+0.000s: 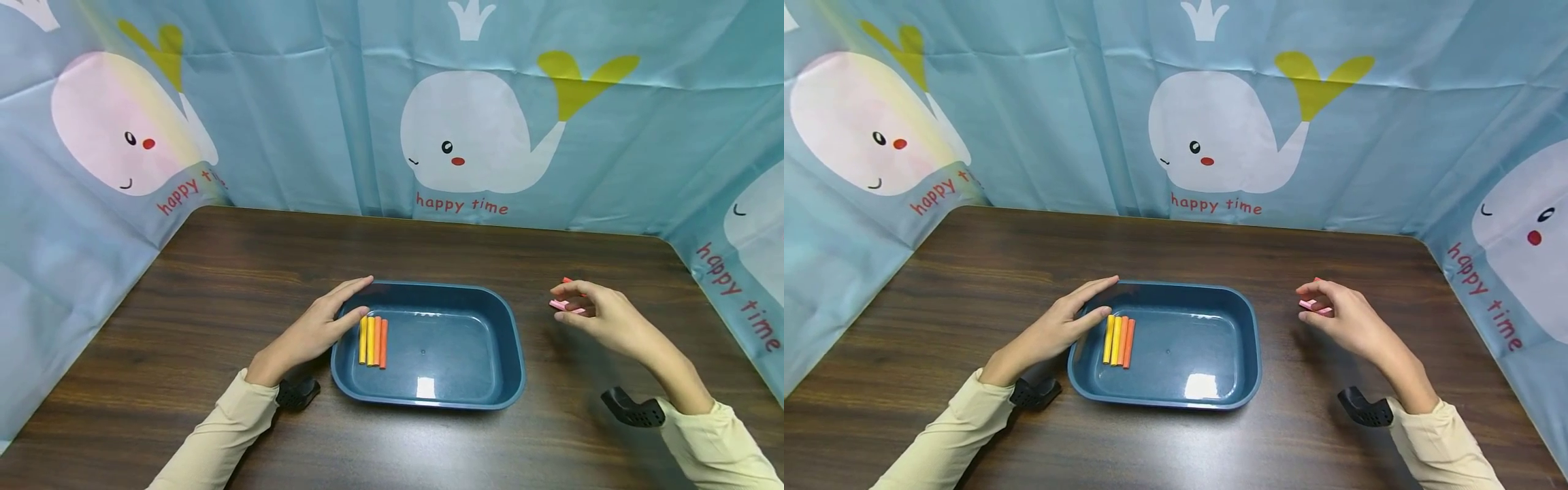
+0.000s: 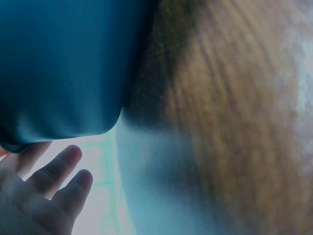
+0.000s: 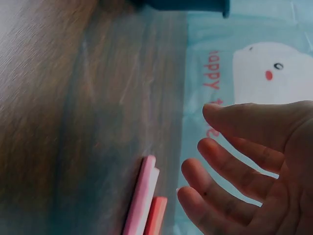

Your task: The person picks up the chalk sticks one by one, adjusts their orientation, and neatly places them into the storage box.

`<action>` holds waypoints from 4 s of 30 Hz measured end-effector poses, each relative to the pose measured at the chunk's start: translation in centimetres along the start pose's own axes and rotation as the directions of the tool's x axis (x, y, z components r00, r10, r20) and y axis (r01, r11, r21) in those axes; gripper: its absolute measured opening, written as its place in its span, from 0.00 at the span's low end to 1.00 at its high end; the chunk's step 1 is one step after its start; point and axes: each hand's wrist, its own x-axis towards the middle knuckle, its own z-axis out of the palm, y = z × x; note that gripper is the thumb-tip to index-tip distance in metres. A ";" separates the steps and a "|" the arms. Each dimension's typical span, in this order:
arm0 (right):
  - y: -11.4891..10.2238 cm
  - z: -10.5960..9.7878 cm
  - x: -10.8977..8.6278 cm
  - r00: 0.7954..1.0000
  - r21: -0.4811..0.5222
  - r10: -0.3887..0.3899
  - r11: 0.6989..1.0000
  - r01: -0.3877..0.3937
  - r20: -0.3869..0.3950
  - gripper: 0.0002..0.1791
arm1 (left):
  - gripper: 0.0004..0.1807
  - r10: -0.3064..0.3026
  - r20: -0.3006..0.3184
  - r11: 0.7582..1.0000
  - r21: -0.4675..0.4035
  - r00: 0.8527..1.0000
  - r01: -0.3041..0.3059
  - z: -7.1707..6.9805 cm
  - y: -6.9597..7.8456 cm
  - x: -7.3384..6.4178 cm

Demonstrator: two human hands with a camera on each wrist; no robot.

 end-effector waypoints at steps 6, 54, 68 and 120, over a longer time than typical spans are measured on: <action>0.9 0.3 0.0 1.000 -0.056 0.030 0.998 -0.030 0.008 0.22 | 0.31 0.004 -0.003 1.000 -0.006 1.000 -0.004 0.0 0.0 0.1; 2.7 1.0 0.9 0.999 -0.132 -0.048 0.990 0.049 0.006 0.14 | 0.31 0.022 -0.008 1.000 -0.008 1.000 -0.022 0.0 -0.1 -0.1; 0.4 0.4 0.7 0.997 -0.013 0.071 0.997 -0.071 -0.004 0.18 | 0.31 0.015 -0.008 1.000 0.001 1.000 -0.015 0.1 -0.2 0.1; -7.0 0.5 1.9 0.988 0.419 0.070 0.900 -0.121 0.136 0.25 | 0.31 0.010 -0.016 1.000 0.004 1.000 -0.010 0.1 -0.1 -0.1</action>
